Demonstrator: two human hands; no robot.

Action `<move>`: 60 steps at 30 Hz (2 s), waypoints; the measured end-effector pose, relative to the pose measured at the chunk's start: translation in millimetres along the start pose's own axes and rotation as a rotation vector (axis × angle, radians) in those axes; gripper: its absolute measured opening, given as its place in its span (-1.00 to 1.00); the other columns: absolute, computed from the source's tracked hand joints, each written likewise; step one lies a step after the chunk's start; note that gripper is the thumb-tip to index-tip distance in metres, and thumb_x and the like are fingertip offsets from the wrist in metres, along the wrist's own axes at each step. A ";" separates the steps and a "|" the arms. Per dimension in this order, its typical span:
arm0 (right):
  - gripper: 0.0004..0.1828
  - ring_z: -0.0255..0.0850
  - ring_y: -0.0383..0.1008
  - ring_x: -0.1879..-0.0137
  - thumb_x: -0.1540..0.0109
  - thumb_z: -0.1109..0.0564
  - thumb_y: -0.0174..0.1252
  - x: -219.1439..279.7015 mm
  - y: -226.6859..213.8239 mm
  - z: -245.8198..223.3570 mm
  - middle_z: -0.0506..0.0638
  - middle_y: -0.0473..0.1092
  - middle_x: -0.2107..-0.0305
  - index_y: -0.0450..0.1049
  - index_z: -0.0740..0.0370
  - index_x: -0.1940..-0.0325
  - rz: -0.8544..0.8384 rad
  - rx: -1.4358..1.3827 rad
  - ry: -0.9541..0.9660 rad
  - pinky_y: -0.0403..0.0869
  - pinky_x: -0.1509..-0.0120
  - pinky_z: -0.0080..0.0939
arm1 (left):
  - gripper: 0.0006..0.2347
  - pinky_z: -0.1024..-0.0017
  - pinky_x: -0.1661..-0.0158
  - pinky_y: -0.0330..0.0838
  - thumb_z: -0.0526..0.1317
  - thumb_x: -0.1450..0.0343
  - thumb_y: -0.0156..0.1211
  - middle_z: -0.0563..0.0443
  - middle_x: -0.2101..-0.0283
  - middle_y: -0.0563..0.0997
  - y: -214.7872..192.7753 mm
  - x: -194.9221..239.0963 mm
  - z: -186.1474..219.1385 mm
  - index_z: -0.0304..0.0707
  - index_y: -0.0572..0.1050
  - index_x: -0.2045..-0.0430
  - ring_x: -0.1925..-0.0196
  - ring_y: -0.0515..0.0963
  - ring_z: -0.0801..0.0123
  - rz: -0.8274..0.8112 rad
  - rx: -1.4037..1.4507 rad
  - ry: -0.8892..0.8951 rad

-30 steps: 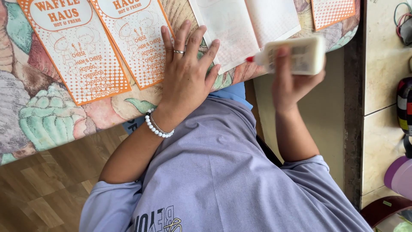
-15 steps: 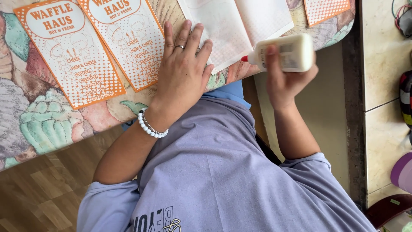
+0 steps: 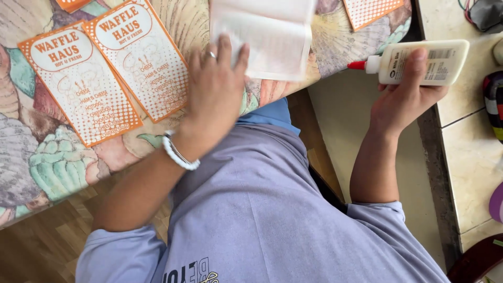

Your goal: Applying glue to paper templates and folding them to assemble small food packaging bags.

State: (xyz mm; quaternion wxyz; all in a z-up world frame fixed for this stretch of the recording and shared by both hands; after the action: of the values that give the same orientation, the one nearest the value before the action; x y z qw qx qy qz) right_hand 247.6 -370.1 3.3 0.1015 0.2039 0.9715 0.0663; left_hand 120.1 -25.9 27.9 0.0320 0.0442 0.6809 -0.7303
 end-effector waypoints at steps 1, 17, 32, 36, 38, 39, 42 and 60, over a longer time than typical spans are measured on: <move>-0.36 -0.04 0.59 0.42 -0.13 -0.08 0.51 1.7 1.6 -1.5 0.22 0.51 0.32 0.28 0.25 -0.02 -0.026 0.035 -0.002 0.32 0.64 -0.18 | -0.62 0.03 -0.16 0.27 -0.33 -0.51 -0.13 -0.29 -0.12 0.48 -1.8 6.6 8.1 -0.14 0.45 -0.22 -0.03 0.52 -0.07 -0.024 -0.044 -0.091; -0.68 -0.11 0.52 0.22 -0.12 0.37 0.47 133.0 131.8 -34.4 0.35 0.50 0.42 0.51 0.60 0.16 -0.611 0.010 -0.455 0.52 0.20 -0.01 | -0.70 0.16 0.10 0.42 -0.35 -0.39 0.34 -0.06 0.14 0.44 17.1 19.4 -12.7 -0.36 0.58 -0.01 0.18 0.61 -0.02 0.180 0.673 -0.057; -0.66 -0.04 0.56 0.10 -0.24 0.39 0.41 138.2 125.9 -33.1 0.27 0.48 0.33 0.39 0.50 0.03 -0.601 0.082 -0.617 0.50 0.11 -0.03 | -0.69 0.23 0.09 0.38 -0.37 -0.43 0.31 -0.06 0.11 0.46 18.7 27.5 -14.1 -0.37 0.54 -0.08 0.12 0.57 0.11 0.289 0.772 -0.014; -0.65 0.13 0.62 0.14 -0.14 0.41 0.46 141.9 136.2 -21.6 0.33 0.50 0.36 0.45 0.61 0.11 -0.722 0.103 -0.562 0.54 0.16 0.04 | -0.69 0.22 0.09 0.38 -0.36 -0.43 0.31 -0.07 0.12 0.48 21.9 27.4 -14.1 -0.38 0.54 -0.08 0.12 0.57 0.10 0.292 0.779 -0.013; -0.64 0.12 0.59 0.11 -0.15 0.45 0.45 124.6 127.2 -16.5 0.36 0.50 0.33 0.44 0.64 0.09 -0.717 0.086 -0.596 0.54 0.13 0.08 | -0.69 0.23 0.09 0.38 -0.35 -0.44 0.31 -0.06 0.11 0.47 19.0 27.6 -12.7 -0.37 0.53 -0.09 0.11 0.57 0.10 0.288 0.777 -0.014; -0.57 0.11 0.58 0.10 -0.22 0.35 0.43 105.1 116.4 -10.0 0.31 0.45 0.22 0.31 0.45 0.01 -0.627 0.105 -0.525 0.64 0.12 0.07 | -0.67 0.20 0.06 0.38 -0.41 -0.40 0.32 -0.09 0.10 0.47 15.0 27.6 -12.1 -0.41 0.52 -0.07 0.06 0.53 0.08 0.275 0.791 -0.022; -0.60 0.01 0.54 0.17 -0.30 0.22 0.41 74.2 117.4 -23.3 0.20 0.42 0.24 0.26 0.32 0.05 -0.506 0.169 -0.446 0.67 0.16 -0.02 | -0.65 0.17 0.00 0.39 -0.46 -0.37 0.34 -0.10 0.08 0.46 10.6 26.6 -12.8 -0.45 0.52 -0.06 0.01 0.49 0.07 0.264 0.798 -0.036; -0.56 -0.03 0.61 0.25 -0.22 0.09 0.52 22.3 75.4 -12.2 0.18 0.51 0.29 0.37 0.29 0.10 -0.314 0.150 -0.300 0.66 0.29 -0.06 | -0.85 0.15 0.11 0.34 -0.51 -0.41 0.20 -0.15 0.12 0.45 -5.4 31.5 -8.3 -0.40 0.61 0.20 0.20 0.45 0.14 0.351 0.761 0.041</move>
State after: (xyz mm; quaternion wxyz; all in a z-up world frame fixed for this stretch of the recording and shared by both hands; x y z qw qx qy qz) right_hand 253.7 -293.6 24.2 0.2384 0.0646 0.9675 -0.0536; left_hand 88.4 -16.8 29.3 0.1239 0.1829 0.3450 -0.9122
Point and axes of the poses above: each hand's wrist, its own x-axis away from the middle knuckle, its own y-axis out of the palm, z = x × y, the point moved 10 cm from there along -x, towards the middle knuckle
